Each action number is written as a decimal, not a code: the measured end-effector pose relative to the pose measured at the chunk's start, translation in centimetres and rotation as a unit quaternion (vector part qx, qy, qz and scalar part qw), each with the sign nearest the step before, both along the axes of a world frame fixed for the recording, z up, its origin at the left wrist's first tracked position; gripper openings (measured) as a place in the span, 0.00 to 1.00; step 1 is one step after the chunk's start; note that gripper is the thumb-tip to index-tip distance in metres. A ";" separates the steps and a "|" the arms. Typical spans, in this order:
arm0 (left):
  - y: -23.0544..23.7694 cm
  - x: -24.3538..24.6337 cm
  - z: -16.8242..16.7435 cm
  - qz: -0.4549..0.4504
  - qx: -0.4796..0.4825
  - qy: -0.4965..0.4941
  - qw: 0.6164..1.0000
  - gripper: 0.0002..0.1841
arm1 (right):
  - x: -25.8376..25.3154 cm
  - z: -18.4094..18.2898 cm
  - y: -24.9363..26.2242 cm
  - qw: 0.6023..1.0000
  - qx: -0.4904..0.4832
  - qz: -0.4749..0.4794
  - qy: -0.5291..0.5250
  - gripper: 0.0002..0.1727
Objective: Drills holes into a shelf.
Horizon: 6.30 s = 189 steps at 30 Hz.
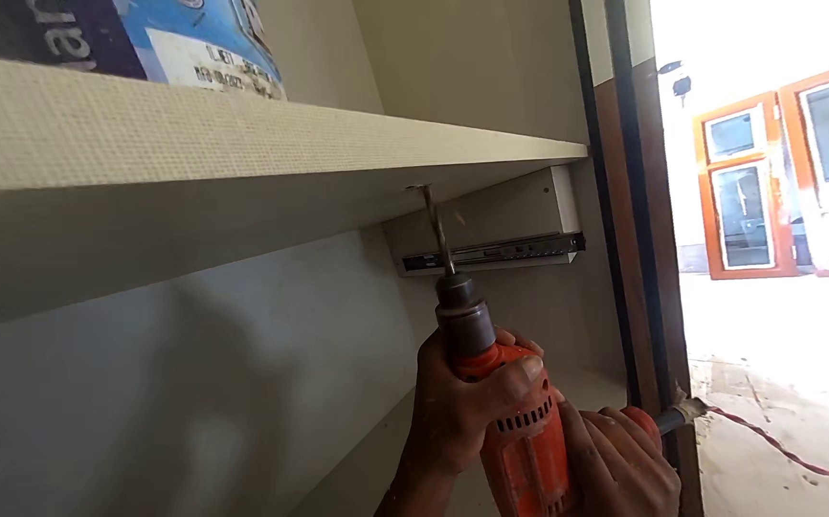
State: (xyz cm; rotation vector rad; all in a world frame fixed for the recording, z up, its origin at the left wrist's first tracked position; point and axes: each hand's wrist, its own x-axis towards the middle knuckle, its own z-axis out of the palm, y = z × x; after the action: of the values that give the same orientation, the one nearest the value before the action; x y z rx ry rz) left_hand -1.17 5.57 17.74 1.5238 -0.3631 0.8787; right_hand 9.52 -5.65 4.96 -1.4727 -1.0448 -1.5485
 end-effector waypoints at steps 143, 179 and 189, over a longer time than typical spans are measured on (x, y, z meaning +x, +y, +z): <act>0.4 -2.7 2.7 0.039 0.013 0.050 0.998 0.10 | -2.2 -0.2 1.6 0.999 0.021 0.040 0.011 0.35; 0.2 -1.3 3.1 0.061 0.023 0.068 0.996 0.10 | -1.2 0.0 1.4 0.999 0.030 0.033 0.013 0.35; 0.4 -1.2 3.0 0.070 0.039 0.063 0.995 0.09 | -0.9 -0.1 2.0 0.999 0.039 0.033 0.009 0.36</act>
State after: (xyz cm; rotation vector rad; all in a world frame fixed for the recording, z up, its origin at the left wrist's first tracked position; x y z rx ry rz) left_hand -2.35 6.02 20.77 1.6830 -0.2024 0.8803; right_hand 8.61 -3.61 4.86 -1.3834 -1.0001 -1.5104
